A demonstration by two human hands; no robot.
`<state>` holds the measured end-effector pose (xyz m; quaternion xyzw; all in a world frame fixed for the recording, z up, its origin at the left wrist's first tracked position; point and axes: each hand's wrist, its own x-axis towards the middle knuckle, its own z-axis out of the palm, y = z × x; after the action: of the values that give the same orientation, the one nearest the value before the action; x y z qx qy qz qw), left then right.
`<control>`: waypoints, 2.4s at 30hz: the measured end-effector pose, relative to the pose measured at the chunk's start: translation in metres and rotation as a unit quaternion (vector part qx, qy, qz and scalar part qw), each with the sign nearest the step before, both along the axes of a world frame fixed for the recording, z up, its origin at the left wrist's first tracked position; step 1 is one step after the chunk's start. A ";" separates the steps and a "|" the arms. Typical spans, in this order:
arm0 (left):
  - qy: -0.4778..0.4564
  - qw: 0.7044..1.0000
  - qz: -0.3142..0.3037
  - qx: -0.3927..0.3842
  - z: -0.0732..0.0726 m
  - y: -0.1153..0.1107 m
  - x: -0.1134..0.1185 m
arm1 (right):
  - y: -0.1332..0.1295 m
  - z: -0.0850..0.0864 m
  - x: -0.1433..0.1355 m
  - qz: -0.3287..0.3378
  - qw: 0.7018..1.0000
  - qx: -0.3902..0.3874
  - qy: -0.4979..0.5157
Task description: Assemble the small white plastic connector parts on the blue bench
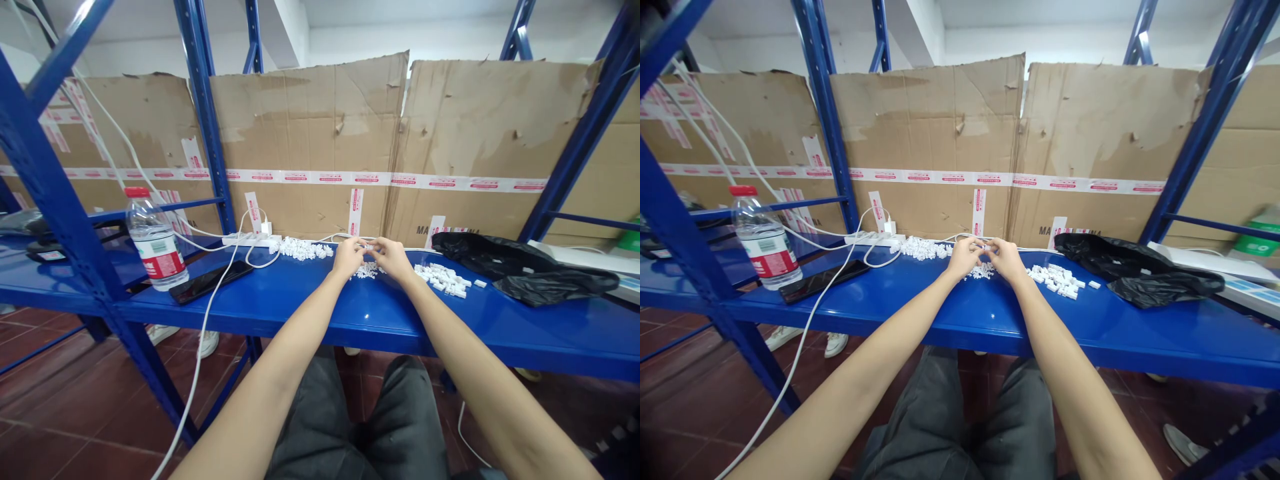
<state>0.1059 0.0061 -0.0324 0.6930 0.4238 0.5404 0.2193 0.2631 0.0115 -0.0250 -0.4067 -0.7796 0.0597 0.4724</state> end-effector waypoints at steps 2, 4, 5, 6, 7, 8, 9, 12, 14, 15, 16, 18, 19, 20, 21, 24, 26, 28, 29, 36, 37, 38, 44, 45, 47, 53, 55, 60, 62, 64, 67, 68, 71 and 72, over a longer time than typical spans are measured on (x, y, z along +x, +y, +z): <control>0.000 1.000 -0.001 -0.001 0.000 0.000 0.000 | 0.000 0.000 0.000 0.000 1.000 -0.001 -0.001; 0.001 1.000 -0.002 -0.002 0.000 0.000 0.000 | -0.001 0.001 0.000 0.001 1.000 -0.002 -0.005; 0.002 1.000 -0.002 -0.003 0.000 0.000 0.000 | -0.001 0.001 0.000 0.002 1.000 -0.003 -0.006; 0.003 1.000 -0.002 -0.003 0.000 -0.001 0.000 | -0.001 0.001 0.001 0.002 1.000 -0.003 -0.008; 0.005 1.000 -0.001 -0.004 0.000 -0.001 0.000 | -0.001 0.001 0.001 0.004 1.000 -0.004 -0.010; 0.006 1.000 0.001 -0.005 0.000 0.000 0.000 | -0.001 0.001 0.001 0.006 1.000 -0.005 -0.012; 0.007 1.000 0.003 -0.006 -0.001 0.000 0.000 | -0.002 0.001 0.000 0.007 1.000 -0.005 -0.013; 0.011 1.000 0.009 -0.001 -0.002 0.001 -0.001 | -0.003 0.002 0.000 0.003 1.000 -0.007 -0.015; 0.015 1.000 0.012 0.004 -0.002 0.002 -0.001 | -0.004 0.002 0.000 0.004 1.000 -0.006 -0.012; 0.017 1.000 0.014 0.006 -0.002 0.002 -0.001 | -0.004 0.003 0.000 0.008 1.000 -0.006 -0.010; 0.018 1.000 0.016 0.009 -0.003 0.002 -0.001 | -0.005 0.003 0.000 0.012 1.000 -0.005 -0.006; 0.022 0.999 0.019 0.015 -0.002 0.002 -0.001 | -0.005 0.004 0.001 0.020 1.000 -0.007 0.005; 0.025 0.999 0.021 0.019 -0.002 0.002 -0.001 | -0.006 0.004 0.001 0.022 1.000 -0.007 0.011; 0.027 0.999 0.023 0.023 -0.001 0.001 -0.001 | -0.006 0.004 0.001 0.025 1.000 -0.006 0.015; 0.030 0.999 0.025 0.026 -0.001 0.001 -0.001 | -0.007 0.004 0.001 0.027 0.999 -0.004 0.018; 0.042 0.998 0.032 0.035 0.001 0.000 -0.001 | -0.009 0.003 -0.001 0.024 0.999 0.005 0.032; 0.049 0.997 0.037 0.041 0.003 -0.001 -0.002 | -0.010 0.003 -0.003 0.019 0.999 0.003 0.051; 0.054 0.997 0.041 0.047 0.004 -0.001 -0.002 | -0.012 0.003 -0.005 0.017 0.998 -0.005 0.064; 0.058 0.996 0.043 0.050 0.004 -0.001 -0.002 | -0.012 0.003 -0.005 0.017 0.998 -0.006 0.065; 0.088 0.993 0.046 0.061 0.006 -0.007 -0.003 | -0.011 0.003 -0.001 0.010 0.999 0.014 0.036; 0.093 0.993 0.043 0.064 0.006 -0.008 -0.003 | -0.011 0.003 0.000 0.012 0.999 0.015 0.036; 0.099 0.992 0.040 0.068 0.006 -0.009 -0.003 | -0.010 0.003 0.002 0.016 0.999 0.018 0.036; 0.121 0.988 0.037 0.087 0.007 -0.012 -0.001 | -0.008 0.001 0.001 0.037 0.998 0.012 0.048; 0.117 0.988 0.051 0.090 0.008 -0.012 -0.001 | -0.007 0.001 0.000 0.027 0.998 0.010 0.052; 0.103 0.986 0.092 0.095 0.010 -0.014 -0.001 | -0.006 0.000 -0.003 -0.017 0.999 0.013 0.043; 0.062 0.975 0.206 0.062 0.016 -0.019 -0.003 | -0.005 -0.001 -0.007 -0.011 0.995 -0.013 -0.102; 0.061 0.973 0.215 0.056 0.017 -0.019 -0.002 | -0.006 -0.001 -0.009 0.020 0.991 -0.028 -0.129; 0.073 0.975 0.201 0.061 0.016 -0.021 0.000 | -0.008 0.000 -0.015 0.040 0.987 -0.036 -0.149; 0.073 0.976 0.193 0.063 0.015 -0.022 0.000 | -0.009 0.002 -0.015 0.040 0.988 -0.034 -0.144; 0.067 0.978 0.186 0.062 0.015 -0.022 0.000 | -0.011 0.003 -0.014 0.042 0.989 -0.029 -0.136; 0.042 0.982 0.174 0.054 0.014 -0.019 0.000 | -0.013 0.006 -0.013 0.036 0.993 -0.017 -0.115; 0.029 0.984 0.171 0.051 0.013 -0.017 0.000 | -0.013 0.006 -0.013 0.031 0.994 -0.014 -0.107; -0.017 0.987 0.159 0.035 0.012 -0.010 -0.001 | -0.013 0.006 -0.013 0.014 0.997 -0.013 -0.081; -0.033 0.987 0.152 0.027 0.011 -0.007 -0.001 | -0.013 0.006 -0.013 0.008 0.997 -0.015 -0.073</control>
<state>0.1045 -0.0014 -0.0209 0.6080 0.5018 0.6014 0.1295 0.2505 -0.0016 -0.0190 -0.4110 -0.8142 0.0451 0.4076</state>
